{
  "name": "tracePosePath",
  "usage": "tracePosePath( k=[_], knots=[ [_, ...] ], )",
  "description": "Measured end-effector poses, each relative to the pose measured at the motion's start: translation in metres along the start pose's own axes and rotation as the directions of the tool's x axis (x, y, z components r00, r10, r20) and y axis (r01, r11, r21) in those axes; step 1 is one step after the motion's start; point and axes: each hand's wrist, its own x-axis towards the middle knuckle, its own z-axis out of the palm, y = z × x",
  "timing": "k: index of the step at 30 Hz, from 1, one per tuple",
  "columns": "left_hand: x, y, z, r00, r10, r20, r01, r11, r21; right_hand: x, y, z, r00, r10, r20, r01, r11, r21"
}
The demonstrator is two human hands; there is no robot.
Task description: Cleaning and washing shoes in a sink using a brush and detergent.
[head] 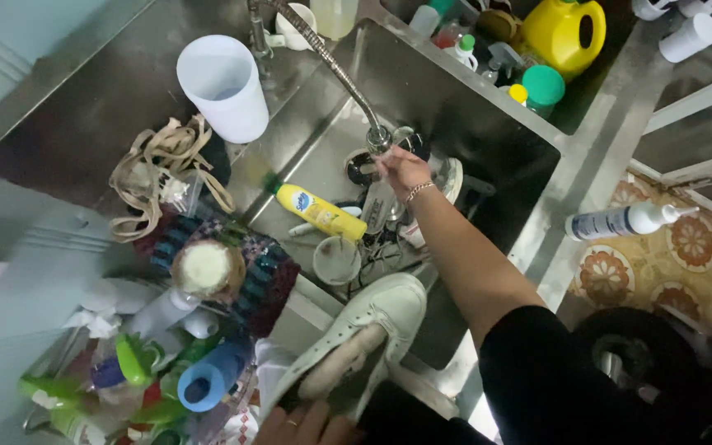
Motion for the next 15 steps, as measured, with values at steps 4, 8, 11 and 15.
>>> tracePosePath(
  k=[4,8,11,15],
  knots=[
    [0.001,0.003,-0.014,0.986,0.035,0.162,-0.031,0.999,-0.029,-0.037,-0.02,0.001,0.998,0.017,0.054,-0.019,0.999,0.031],
    [0.039,0.015,-0.06,0.984,-0.138,0.109,0.151,0.981,-0.124,-0.1,-0.057,0.008,0.955,0.297,0.011,-0.229,0.759,-0.609],
    [0.058,0.036,-0.095,0.971,-0.203,0.127,0.215,0.973,-0.087,-0.136,-0.052,-0.021,0.936,0.349,-0.042,-0.038,-0.019,-0.999],
    [0.072,0.048,-0.114,0.984,-0.172,0.035,0.173,0.985,-0.02,-0.216,-0.083,-0.023,0.979,-0.059,0.197,0.181,-0.209,-0.961]
  ],
)
